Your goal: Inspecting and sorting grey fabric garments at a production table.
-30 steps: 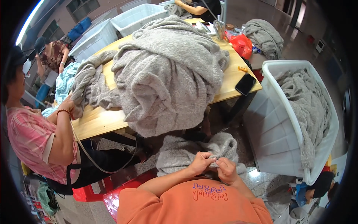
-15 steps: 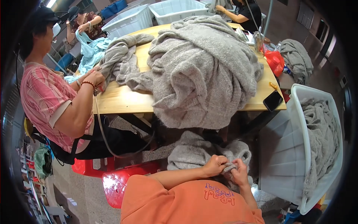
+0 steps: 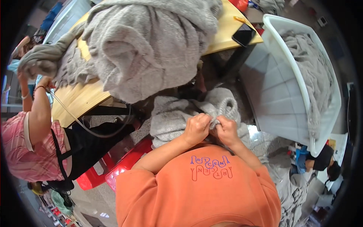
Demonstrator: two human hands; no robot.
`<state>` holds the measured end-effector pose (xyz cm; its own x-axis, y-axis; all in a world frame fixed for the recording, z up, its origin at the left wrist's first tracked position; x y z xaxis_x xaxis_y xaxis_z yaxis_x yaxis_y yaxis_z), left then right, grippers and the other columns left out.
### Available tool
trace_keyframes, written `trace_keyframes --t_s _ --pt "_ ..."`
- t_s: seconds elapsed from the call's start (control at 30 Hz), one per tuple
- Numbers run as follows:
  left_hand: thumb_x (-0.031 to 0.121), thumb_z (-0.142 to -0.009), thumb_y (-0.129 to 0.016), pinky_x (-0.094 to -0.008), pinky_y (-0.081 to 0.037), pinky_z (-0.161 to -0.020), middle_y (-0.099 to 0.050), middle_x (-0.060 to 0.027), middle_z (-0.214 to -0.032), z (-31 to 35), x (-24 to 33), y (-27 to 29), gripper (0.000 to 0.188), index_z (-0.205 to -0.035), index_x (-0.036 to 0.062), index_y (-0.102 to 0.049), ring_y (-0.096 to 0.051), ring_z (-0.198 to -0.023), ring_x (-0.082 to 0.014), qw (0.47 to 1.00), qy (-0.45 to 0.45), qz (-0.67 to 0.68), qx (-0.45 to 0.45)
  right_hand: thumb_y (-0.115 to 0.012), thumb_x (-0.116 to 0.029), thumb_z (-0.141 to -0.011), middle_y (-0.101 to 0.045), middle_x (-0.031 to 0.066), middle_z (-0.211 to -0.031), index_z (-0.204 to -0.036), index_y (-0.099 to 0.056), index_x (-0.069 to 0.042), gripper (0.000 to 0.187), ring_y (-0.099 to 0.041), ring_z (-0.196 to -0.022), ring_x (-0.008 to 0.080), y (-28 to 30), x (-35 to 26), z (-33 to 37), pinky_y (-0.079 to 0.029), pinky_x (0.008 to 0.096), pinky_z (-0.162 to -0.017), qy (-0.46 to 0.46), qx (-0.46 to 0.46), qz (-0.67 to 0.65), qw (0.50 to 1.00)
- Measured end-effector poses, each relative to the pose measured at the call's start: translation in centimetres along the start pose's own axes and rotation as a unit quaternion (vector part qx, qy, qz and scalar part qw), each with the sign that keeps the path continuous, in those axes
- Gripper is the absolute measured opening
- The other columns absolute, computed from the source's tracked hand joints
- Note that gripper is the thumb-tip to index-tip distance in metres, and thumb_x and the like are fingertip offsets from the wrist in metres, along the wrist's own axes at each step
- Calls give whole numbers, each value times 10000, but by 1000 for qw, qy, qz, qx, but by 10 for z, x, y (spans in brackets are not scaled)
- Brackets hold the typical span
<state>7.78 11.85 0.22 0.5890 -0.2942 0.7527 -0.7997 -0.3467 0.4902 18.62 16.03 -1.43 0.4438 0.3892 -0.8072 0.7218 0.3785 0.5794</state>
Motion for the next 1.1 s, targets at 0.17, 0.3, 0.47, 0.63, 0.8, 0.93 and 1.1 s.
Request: trace_keyframes --t_s 0.17,0.3,0.47,0.63,0.8,0.93,1.1 --pt "-22 -653 -554 -351 -432 -487 -500 -126 -630 3 20 5 126 -768 30 -550 -520 -562 -288 995 -51 -81 36 -493 -9 -666 -547 157 -664 -768 -538 -24 112 -554 -592 323 2 -8 -4 -430 376 -500 39 45 41 997" --pt "-34 -687 -547 -364 -432 -544 -543 -131 -687 -5 -6 1 110 -781 22 -546 -544 -627 -323 994 76 68 44 -436 46 -724 -565 43 -663 -856 -556 24 179 -498 -596 60 14 1 -3 -423 238 -527 -8 83 -172 982" --pt "-52 -707 -534 -277 -420 -504 -551 -114 -664 -12 -7 -1 69 -758 -11 -556 -546 -553 -207 989 99 107 13 -447 59 -714 -586 15 -731 -888 -561 28 210 -502 -625 39 43 31 5 -426 209 -557 -47 198 -244 948" --pt "30 -719 -591 -276 -388 -472 -518 -98 -596 -8 9 -16 50 -745 -9 -571 -497 -506 -158 976 82 178 -98 -474 38 -715 -554 20 -709 -883 -559 20 189 -483 -607 47 48 37 7 -407 197 -546 -12 194 -2 981" --pt "43 -760 -596 -222 -351 -444 -505 18 -543 6 -46 -28 55 -751 -11 -594 -441 -479 -70 905 327 217 -166 -478 35 -710 -546 75 -688 -867 -554 25 175 -491 -663 64 60 54 -4 -410 194 -617 -73 197 -134 968" --pt "35 -767 -605 -170 -308 -416 -516 32 -561 23 -58 -40 27 -755 11 -607 -430 -497 -19 794 428 400 -161 -588 -62 -649 -504 152 -1096 -1011 -518 -17 372 -485 -1031 258 43 16 -3 -376 337 -856 28 89 229 969" --pt "38 -755 -616 -213 -373 -445 -538 13 -609 17 -47 -41 40 -736 6 -603 -448 -502 -48 846 368 355 -153 -645 -110 -640 -501 150 -1112 -992 -540 -26 377 -498 -1018 252 14 7 -11 -394 348 -827 91 6 22 996"
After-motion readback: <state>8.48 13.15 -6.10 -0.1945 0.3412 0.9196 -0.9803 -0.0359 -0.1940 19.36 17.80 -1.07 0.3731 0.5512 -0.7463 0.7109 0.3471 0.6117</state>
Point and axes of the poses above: each hand's wrist, its own z-axis away from the middle knuckle, its own y-axis out of the back of the hand, x = y × z, the point moved 8 cm from there along -z, towards the middle knuckle
